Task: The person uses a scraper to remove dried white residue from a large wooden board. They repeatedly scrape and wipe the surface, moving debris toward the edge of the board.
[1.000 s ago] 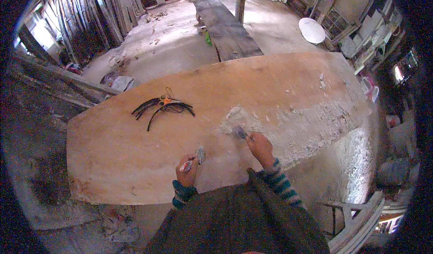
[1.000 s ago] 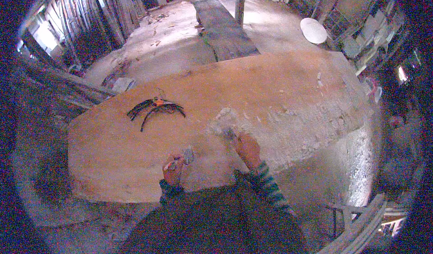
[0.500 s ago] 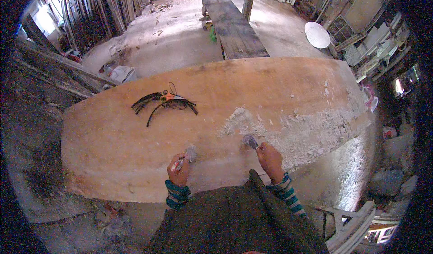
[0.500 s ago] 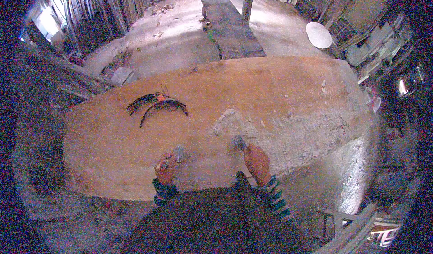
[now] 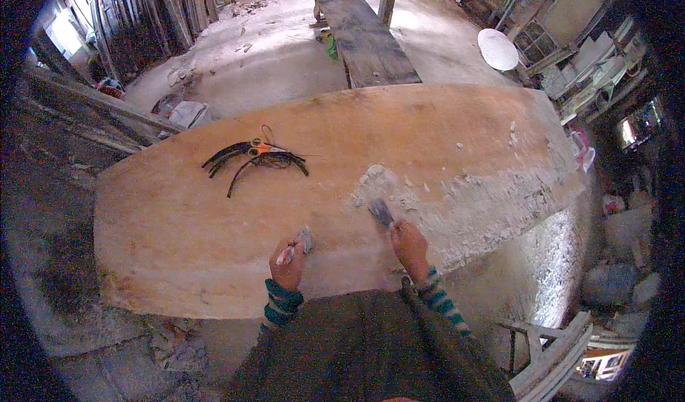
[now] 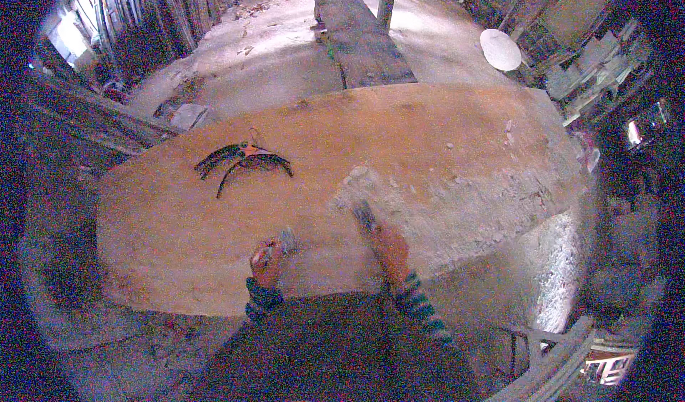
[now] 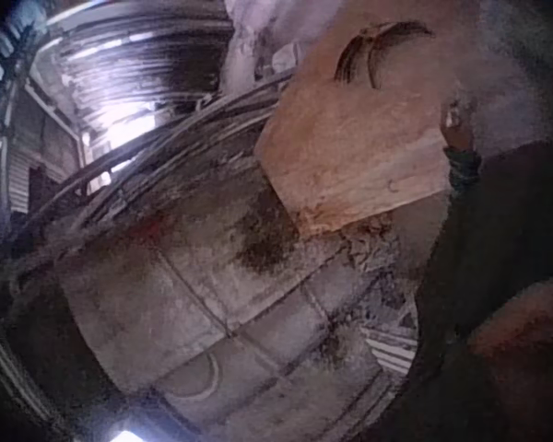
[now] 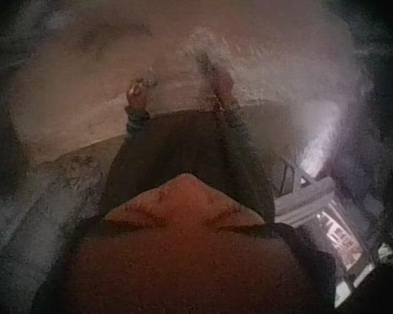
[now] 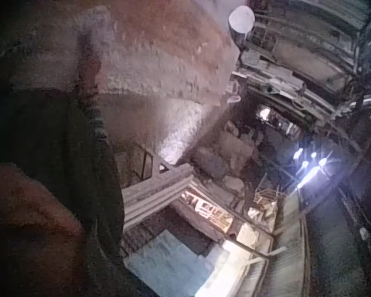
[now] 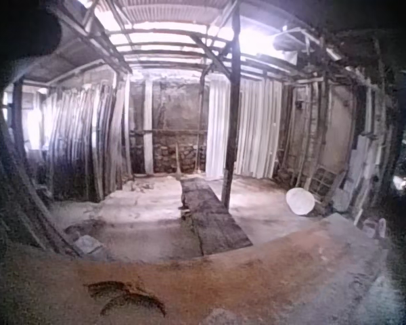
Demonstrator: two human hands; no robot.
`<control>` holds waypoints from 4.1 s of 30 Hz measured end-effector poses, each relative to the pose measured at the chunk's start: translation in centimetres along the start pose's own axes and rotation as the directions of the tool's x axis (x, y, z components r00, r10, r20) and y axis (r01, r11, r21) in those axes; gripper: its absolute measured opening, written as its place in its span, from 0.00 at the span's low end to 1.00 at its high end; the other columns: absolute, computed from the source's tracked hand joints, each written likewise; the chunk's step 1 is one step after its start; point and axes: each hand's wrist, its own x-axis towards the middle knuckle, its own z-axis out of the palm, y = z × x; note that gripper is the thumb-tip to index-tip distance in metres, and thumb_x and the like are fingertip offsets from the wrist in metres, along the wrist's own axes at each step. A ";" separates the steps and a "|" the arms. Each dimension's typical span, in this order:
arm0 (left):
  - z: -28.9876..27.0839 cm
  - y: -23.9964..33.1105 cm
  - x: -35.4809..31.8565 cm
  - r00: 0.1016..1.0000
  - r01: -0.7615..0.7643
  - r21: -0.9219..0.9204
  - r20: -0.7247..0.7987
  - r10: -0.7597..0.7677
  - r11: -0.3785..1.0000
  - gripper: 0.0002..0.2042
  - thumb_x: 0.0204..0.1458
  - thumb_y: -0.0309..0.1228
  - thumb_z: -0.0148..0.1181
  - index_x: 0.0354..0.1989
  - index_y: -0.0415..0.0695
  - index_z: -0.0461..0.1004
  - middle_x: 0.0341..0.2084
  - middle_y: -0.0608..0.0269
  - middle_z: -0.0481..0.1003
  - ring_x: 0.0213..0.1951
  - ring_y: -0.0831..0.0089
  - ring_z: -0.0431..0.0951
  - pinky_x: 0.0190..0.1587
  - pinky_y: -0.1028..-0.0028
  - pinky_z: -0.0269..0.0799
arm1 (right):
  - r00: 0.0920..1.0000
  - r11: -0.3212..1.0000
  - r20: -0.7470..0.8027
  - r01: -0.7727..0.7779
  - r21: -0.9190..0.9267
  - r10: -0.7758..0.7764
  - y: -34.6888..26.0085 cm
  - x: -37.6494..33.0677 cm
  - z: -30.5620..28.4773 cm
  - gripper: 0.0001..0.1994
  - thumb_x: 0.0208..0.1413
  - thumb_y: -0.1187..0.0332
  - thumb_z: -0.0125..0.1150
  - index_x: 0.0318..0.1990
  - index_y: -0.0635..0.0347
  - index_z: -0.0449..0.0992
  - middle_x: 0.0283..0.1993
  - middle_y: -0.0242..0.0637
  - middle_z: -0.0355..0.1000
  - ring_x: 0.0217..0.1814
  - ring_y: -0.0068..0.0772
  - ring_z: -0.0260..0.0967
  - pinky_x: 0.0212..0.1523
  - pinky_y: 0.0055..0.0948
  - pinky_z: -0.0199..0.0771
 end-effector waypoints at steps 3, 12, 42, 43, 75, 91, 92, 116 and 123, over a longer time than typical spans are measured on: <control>0.2 -0.5 0.7 0.996 -0.017 0.038 0.083 0.014 0.999 0.06 0.50 0.29 0.56 0.34 0.41 0.73 0.27 0.58 0.75 0.32 0.71 0.74 0.36 0.75 0.69 | 0.997 0.992 -0.027 0.074 0.104 -0.072 -2.8 2.3 -1.2 0.11 0.52 0.58 0.53 0.35 0.56 0.72 0.34 0.46 0.71 0.38 0.50 0.69 0.36 0.44 0.68; 0.4 -1.6 0.0 0.993 0.098 -0.070 0.071 -0.093 0.993 0.07 0.50 0.29 0.57 0.35 0.40 0.74 0.30 0.58 0.75 0.36 0.71 0.75 0.41 0.75 0.68 | 0.985 0.986 0.049 0.161 0.035 -0.162 -1.5 -2.1 0.6 0.12 0.54 0.58 0.51 0.36 0.56 0.70 0.35 0.45 0.72 0.34 0.51 0.70 0.33 0.46 0.69; 0.3 -0.5 0.5 0.993 0.043 0.041 0.111 -0.047 0.998 0.06 0.50 0.28 0.56 0.35 0.41 0.73 0.28 0.61 0.75 0.34 0.71 0.75 0.39 0.74 0.69 | 0.963 0.964 0.056 0.266 -0.014 -0.264 -3.4 2.2 -2.3 0.10 0.53 0.59 0.51 0.35 0.55 0.70 0.30 0.44 0.71 0.34 0.50 0.70 0.32 0.47 0.69; 0.2 -0.7 0.5 0.990 0.070 0.046 0.121 -0.076 0.996 0.06 0.50 0.28 0.56 0.34 0.41 0.73 0.28 0.60 0.74 0.34 0.71 0.75 0.39 0.74 0.69 | 0.968 0.970 0.082 0.240 -0.029 -0.237 -3.2 1.9 -2.3 0.10 0.53 0.59 0.51 0.35 0.55 0.70 0.30 0.44 0.71 0.34 0.51 0.70 0.32 0.47 0.69; 17.1 -0.7 10.3 0.855 -0.439 0.274 0.419 0.305 0.856 0.11 0.50 0.38 0.52 0.38 0.47 0.73 0.28 0.51 0.75 0.31 0.51 0.75 0.32 0.58 0.71 | 0.944 0.935 -0.233 -0.151 0.319 0.232 7.7 -10.9 -8.3 0.12 0.51 0.62 0.58 0.38 0.60 0.73 0.28 0.41 0.71 0.32 0.35 0.69 0.33 0.32 0.67; 33.6 6.6 9.1 0.784 -0.399 -0.105 0.476 0.399 0.911 0.10 0.51 0.33 0.46 0.35 0.43 0.71 0.26 0.50 0.75 0.31 0.53 0.76 0.35 0.59 0.71 | 0.957 0.948 -0.242 -0.084 0.306 0.162 8.8 -11.8 -7.9 0.12 0.53 0.62 0.57 0.36 0.63 0.74 0.29 0.40 0.72 0.33 0.36 0.69 0.36 0.31 0.68; 32.9 5.5 9.7 0.818 -0.384 -0.108 0.420 0.392 0.917 0.10 0.51 0.34 0.47 0.35 0.43 0.72 0.26 0.50 0.75 0.32 0.53 0.76 0.35 0.60 0.70 | 0.958 0.958 -0.263 -0.036 0.284 0.114 9.2 -11.9 -8.2 0.12 0.53 0.62 0.57 0.36 0.63 0.74 0.30 0.40 0.72 0.33 0.36 0.69 0.36 0.32 0.68; 37.0 13.1 -2.8 0.910 -0.201 -0.075 0.355 0.215 0.977 0.09 0.47 0.30 0.55 0.36 0.42 0.73 0.33 0.50 0.74 0.36 0.55 0.75 0.38 0.64 0.71 | 0.974 0.890 -0.224 0.080 0.448 0.025 27.1 -3.9 -18.3 0.11 0.53 0.63 0.57 0.38 0.60 0.72 0.31 0.38 0.71 0.33 0.30 0.68 0.35 0.29 0.67; 22.0 10.4 -2.8 0.975 -0.060 0.398 -0.173 0.139 0.915 0.09 0.49 0.32 0.54 0.39 0.46 0.74 0.32 0.53 0.76 0.33 0.57 0.77 0.35 0.64 0.73 | 0.928 0.875 -0.275 0.338 0.347 -0.250 32.2 0.5 -21.2 0.09 0.52 0.65 0.57 0.37 0.61 0.72 0.30 0.40 0.71 0.33 0.34 0.69 0.34 0.31 0.68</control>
